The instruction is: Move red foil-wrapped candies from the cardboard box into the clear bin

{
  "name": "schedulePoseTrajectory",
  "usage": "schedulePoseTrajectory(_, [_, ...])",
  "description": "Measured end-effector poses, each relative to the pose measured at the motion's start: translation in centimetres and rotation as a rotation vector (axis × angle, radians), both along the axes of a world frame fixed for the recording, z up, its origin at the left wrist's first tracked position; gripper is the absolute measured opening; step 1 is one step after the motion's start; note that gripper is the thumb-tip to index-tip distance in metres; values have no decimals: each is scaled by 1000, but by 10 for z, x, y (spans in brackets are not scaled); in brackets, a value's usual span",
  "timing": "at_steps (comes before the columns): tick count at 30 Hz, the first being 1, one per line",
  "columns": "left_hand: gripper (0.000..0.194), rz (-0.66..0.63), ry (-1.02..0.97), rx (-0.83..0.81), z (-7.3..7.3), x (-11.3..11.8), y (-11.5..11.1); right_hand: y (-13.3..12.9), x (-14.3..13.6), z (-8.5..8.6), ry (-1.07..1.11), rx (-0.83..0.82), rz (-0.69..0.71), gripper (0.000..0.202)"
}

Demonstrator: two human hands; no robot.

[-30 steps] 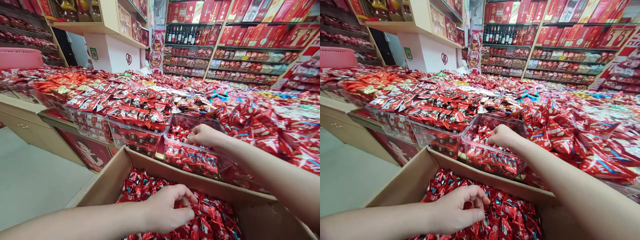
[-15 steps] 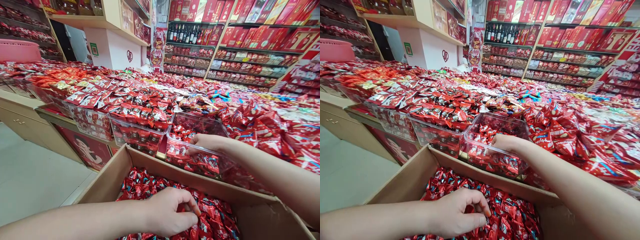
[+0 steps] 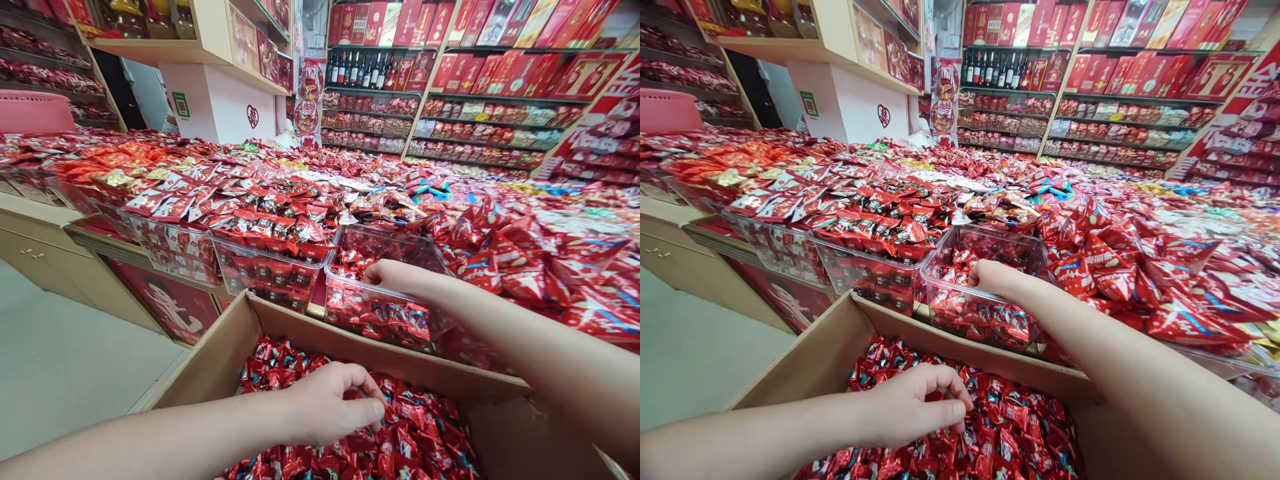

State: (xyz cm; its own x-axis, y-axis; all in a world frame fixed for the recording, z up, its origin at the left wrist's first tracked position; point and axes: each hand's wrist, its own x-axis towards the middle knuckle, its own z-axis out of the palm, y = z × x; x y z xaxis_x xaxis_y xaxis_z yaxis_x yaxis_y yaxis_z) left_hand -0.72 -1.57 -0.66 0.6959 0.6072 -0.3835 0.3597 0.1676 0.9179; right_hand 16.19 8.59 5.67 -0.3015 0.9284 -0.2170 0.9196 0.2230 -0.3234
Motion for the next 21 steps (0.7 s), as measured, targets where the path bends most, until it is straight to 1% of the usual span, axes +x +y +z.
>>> schedulePoseTrajectory(2, [21, 46, -73, -161, 4, 0, 3, 1, 0, 1, -6, 28, 0, 7])
schedulePoseTrajectory(3, [22, 72, -131, -254, 7, 0, 5, 1, 0, 4, -3, 72, -5, 6])
schedulePoseTrajectory(5, [31, 123, -275, -400, 10, 0, 7, -4, -1, 13, 11, 199, -31, 8])
schedulePoseTrajectory(6, [34, 149, -342, -435, 10, -1, 8, -9, -2, 19, 29, 288, -42, 10])
schedulePoseTrajectory(7, [37, 179, -393, -453, 11, -1, 9, -18, -3, 24, 60, 394, -40, 12])
schedulePoseTrajectory(9, [37, 230, -456, -468, 12, -1, 8, -43, -5, 29, 158, 604, 12, 14])
schedulePoseTrajectory(10, [37, 247, -475, -477, 12, -1, 8, -59, -7, 28, 219, 676, 50, 12])
schedulePoseTrajectory(11, [37, 260, -492, -485, 13, -1, 7, -75, -8, 24, 280, 703, 87, 9])
schedulePoseTrajectory(12, [36, 270, -507, -493, 14, -1, 6, -91, -8, 17, 330, 669, 98, 7])
schedulePoseTrajectory(13, [35, 275, -519, -499, 14, 0, 6, -106, -8, 6, 367, 598, 98, 5])
schedulePoseTrajectory(14, [34, 281, -525, -497, 14, 0, 5, -119, -8, -6, 394, 504, 96, 7])
schedulePoseTrajectory(16, [32, 294, -517, -481, 13, 2, 4, -136, -5, -31, 455, 334, 68, 17])
schedulePoseTrajectory(17, [32, 300, -508, -473, 12, 3, 3, -141, -3, -42, 489, 268, 48, 21])
schedulePoseTrajectory(19, [31, 305, -503, -463, 10, 4, 3, -144, 0, -57, 549, 214, 18, 23])
schedulePoseTrajectory(21, [27, 308, -542, -473, 11, 5, 2, -141, 3, -62, 580, 263, 36, 25])
